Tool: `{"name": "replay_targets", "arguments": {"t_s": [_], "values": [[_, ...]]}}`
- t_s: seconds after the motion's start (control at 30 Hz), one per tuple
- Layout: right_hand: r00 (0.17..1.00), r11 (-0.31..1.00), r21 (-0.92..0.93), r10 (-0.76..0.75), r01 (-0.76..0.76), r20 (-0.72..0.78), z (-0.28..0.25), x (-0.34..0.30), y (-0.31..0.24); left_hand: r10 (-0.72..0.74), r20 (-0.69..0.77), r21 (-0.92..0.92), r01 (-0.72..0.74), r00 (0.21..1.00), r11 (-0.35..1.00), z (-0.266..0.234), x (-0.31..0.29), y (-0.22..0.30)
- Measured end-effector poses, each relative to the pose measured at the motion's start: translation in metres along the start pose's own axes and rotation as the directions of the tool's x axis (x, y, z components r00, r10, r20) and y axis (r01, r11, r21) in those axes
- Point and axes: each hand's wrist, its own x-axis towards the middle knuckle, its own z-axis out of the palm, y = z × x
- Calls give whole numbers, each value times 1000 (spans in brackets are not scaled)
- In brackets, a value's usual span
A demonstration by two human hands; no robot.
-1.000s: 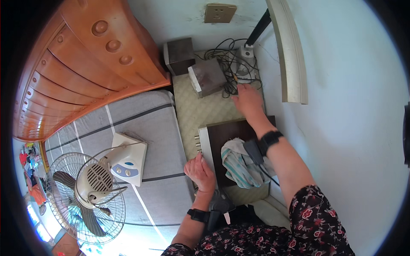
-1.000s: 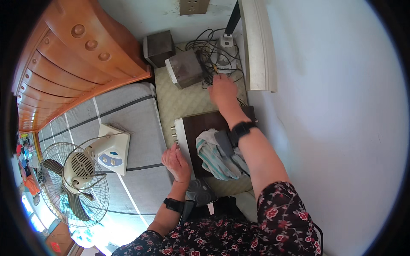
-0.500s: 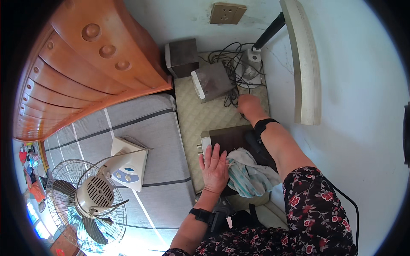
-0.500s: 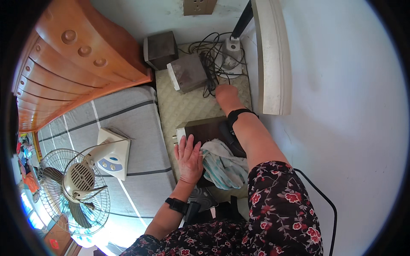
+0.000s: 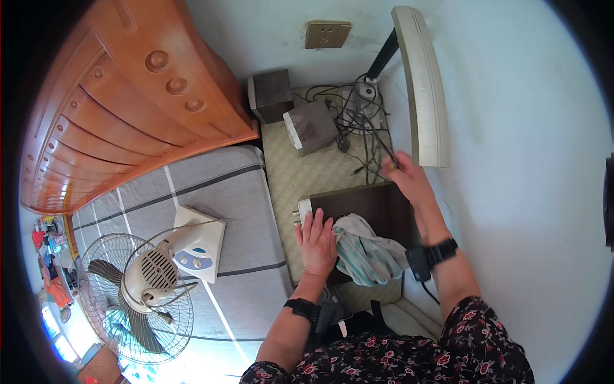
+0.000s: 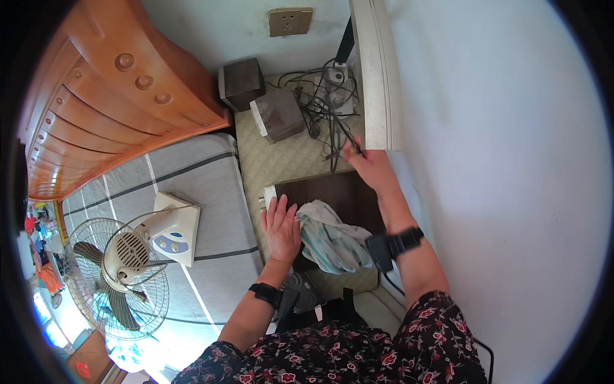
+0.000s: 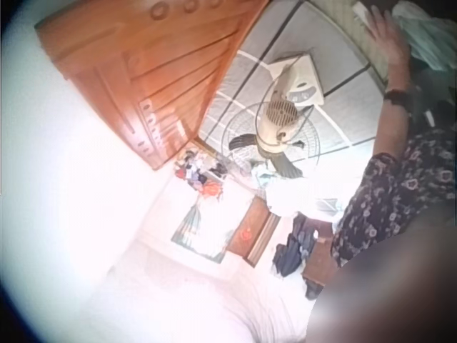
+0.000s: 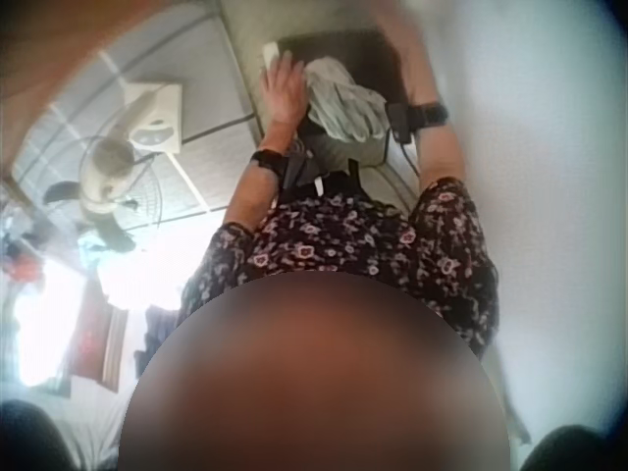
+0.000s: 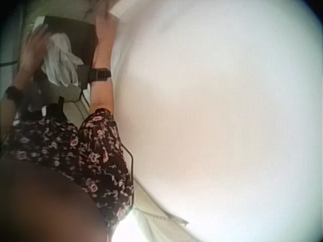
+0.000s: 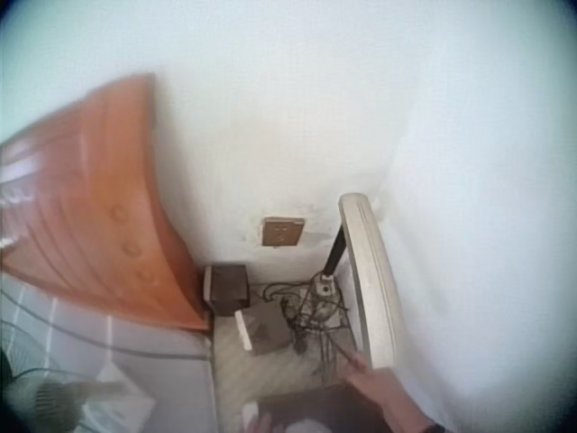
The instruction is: Cleaning an electronic device and moving a fan in a bedroom.
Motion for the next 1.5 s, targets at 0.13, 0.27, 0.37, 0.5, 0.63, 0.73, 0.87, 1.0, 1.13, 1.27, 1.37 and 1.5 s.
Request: {"name": "replay_targets", "arguments": {"t_s": [0.13,0.27,0.37,0.5,0.63,0.73,0.87,1.0,1.13,1.27,1.37,1.5], "values": [[997,967,-239,-78,82,28,-23,-67,4,25,-37,-42,-26,999,999,-4,3,1],[877,546,-704,-413,455,247,-22,-101,-4,-165,10,-484,149,986,862,-4,24,21],[851,364,-802,-424,473,310,-22,-118,18,-404,548,-796,605,733,17,4,68,62],[876,259,-847,-277,465,396,-9,-119,26,-212,777,-615,644,593,-454,4,103,81],[933,397,-845,-162,360,321,-5,-105,2,-241,650,-742,534,721,-405,-3,87,65],[930,593,-792,-355,143,-98,-9,-87,-21,-196,554,-831,550,809,-79,-17,50,69],[949,636,-764,-294,107,-112,17,-37,-7,238,61,-717,-124,969,686,-1,9,52],[987,505,-859,158,-80,1,41,-3,-8,711,235,-358,-621,663,697,9,-3,53],[993,106,-993,97,59,69,51,9,5,723,221,-352,-638,654,685,1,-8,46],[912,398,-917,370,15,175,38,29,17,624,135,-587,-445,770,677,-4,-13,39],[980,625,-773,62,109,188,44,16,10,253,200,-837,31,947,546,-10,-20,36],[861,702,-527,-493,480,128,44,-42,-35,-366,429,-901,419,826,-111,-24,-2,28]]}}
